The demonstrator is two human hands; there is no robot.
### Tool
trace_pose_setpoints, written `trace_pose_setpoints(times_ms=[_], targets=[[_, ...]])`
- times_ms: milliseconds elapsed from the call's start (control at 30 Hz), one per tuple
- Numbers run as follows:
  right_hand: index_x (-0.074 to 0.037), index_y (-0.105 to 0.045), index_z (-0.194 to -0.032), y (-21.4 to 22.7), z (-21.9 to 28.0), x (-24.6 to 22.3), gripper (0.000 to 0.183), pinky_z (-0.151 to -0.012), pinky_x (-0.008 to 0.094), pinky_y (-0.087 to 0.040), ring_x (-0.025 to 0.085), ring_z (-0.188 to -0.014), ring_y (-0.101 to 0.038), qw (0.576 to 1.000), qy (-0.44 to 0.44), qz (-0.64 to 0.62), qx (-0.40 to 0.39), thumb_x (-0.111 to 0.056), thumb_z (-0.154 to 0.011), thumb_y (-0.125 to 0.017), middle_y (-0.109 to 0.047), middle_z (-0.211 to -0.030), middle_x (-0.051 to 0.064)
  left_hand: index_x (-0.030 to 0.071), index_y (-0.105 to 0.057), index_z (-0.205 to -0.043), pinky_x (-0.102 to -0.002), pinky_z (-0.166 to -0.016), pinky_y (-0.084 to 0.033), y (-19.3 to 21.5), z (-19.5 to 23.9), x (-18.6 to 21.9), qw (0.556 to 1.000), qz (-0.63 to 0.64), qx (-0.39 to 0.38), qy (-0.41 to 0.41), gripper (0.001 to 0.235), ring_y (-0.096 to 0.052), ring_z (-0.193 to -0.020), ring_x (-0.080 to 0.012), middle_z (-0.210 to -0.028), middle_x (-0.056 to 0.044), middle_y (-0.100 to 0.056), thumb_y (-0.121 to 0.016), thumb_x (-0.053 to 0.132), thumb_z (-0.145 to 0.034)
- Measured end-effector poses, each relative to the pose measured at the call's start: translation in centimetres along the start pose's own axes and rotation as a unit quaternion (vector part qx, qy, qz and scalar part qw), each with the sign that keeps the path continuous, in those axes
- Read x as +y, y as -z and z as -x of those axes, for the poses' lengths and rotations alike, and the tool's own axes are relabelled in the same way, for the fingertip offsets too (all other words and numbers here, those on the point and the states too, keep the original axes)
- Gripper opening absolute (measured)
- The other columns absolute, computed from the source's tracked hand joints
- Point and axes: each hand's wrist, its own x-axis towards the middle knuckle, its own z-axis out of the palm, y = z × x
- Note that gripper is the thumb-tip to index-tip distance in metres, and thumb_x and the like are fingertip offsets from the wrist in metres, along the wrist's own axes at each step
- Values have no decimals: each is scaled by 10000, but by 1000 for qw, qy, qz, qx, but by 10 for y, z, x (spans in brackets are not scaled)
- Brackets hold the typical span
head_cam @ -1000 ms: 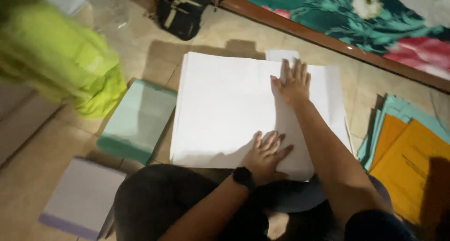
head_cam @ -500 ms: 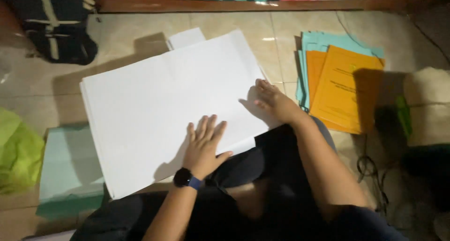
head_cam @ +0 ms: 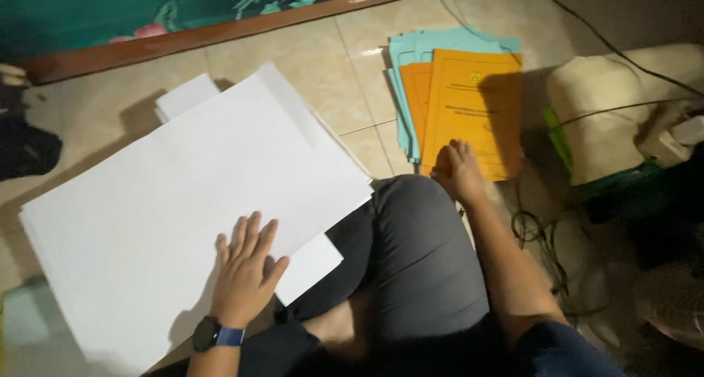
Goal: Folding teal envelopes and assembling white paper folders with yellow document inserts.
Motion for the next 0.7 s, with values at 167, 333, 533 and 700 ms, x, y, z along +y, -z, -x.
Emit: trace_pose_setpoints(times_ms=[167, 333, 533, 700], targets=[[37, -542, -1366, -2, 12, -3, 680, -1125, 453, -375, 356, -1313, -536, 998, -25, 48, 26, -291, -824, -788, -569, -1426, 221, 163, -358, -1563, -620, -1200, -57, 7, 3, 12, 999, -15, 39, -9, 718, -141, -1558, -359, -1684, -148, -238, -476, 498, -939], [-66, -575, -1217, 12, -2, 15, 293, -1099, 453, -409, 278, -1070, -670, 997, 46, 61, 12, -217, -967, -588, -695, -1125, 92, 154, -366, -1561, -637, -1195, -65, 1, 0, 10, 999, -17, 48, -7, 722, -156, -1557, -370, -1679, -154, -256, -499, 483, -933], [-19, -685, -981, 60, -73, -38, 59, -667, 456, -509, 379, -739, -615, 955, 78, 76, 277, 23, -952, -655, -659, -865, 177, 211, -327, -1580, -579, -1214, 19, 11, 0, 8, 999, 33, 33, 24, 674, -87, -1559, -294, -1689, -97, -207, -414, 507, -981], [-69, -769, -1003, 112, -102, -210, 201, -719, 434, -548, 359, -818, -707, 900, 244, -15, 362, -46, -1045, -574, -723, -922, 134, 241, -653, -1386, -541, -1226, -2, 19, 4, -4, 936, 345, 62, 42, 623, -274, -1530, -305, -1593, -85, -454, -209, 538, -1065]])
